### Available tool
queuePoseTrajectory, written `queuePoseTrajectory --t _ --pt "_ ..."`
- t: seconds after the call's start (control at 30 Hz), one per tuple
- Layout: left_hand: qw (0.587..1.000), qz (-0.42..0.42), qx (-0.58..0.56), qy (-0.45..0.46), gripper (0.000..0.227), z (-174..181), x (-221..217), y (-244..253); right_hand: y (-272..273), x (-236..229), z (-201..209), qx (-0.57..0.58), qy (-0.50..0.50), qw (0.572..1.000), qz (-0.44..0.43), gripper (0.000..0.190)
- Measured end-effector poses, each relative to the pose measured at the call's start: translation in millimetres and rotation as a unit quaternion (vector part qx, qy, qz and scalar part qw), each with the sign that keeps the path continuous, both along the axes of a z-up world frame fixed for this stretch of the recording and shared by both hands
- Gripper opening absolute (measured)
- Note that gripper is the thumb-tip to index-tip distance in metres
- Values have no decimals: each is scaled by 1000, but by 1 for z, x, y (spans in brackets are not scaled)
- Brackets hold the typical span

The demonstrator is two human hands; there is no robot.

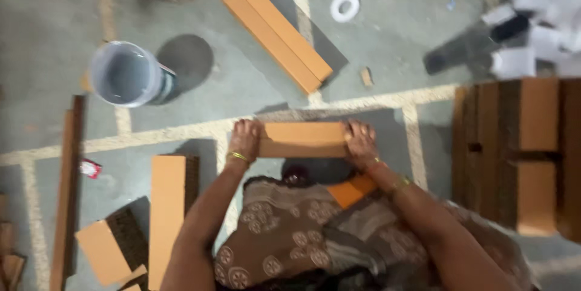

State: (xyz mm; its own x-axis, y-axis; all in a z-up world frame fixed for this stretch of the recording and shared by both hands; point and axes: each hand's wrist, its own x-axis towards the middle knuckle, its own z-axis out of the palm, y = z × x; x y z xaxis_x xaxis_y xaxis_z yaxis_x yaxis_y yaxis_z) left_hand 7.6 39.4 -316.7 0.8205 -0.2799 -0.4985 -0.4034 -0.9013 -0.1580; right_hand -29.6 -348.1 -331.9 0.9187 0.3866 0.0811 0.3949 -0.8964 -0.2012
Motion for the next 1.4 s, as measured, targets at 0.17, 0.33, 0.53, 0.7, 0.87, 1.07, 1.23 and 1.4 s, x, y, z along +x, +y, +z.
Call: queuePoseTrajectory --t 0.17,0.33,0.53,0.7,0.87,1.07,1.23,1.4 --pt "999 6 -17 -33 67 -9 -4 -8 11 7 6 -42 47 998 -8 76" --pt "997 7 14 -77 75 -6 -4 -17 25 24 -1 -150 138 979 -17 103" --pt "999 8 -43 8 83 25 3 -16 26 19 -5 -123 111 986 -21 89" --pt "995 5 -89 -39 79 -3 -1 -9 16 13 -13 -99 95 991 1 86" --pt "995 24 -88 -47 89 6 1 -18 27 19 -15 -144 103 983 -45 84" --pt "990 9 -91 107 108 15 -4 -99 111 6 -36 -177 104 978 25 75" --pt "990 -2 -137 -23 94 -46 -12 -111 135 10 -39 7 72 997 5 85" --pt "990 12 -125 63 96 -46 -9 -107 131 15 -29 26 38 999 11 85"
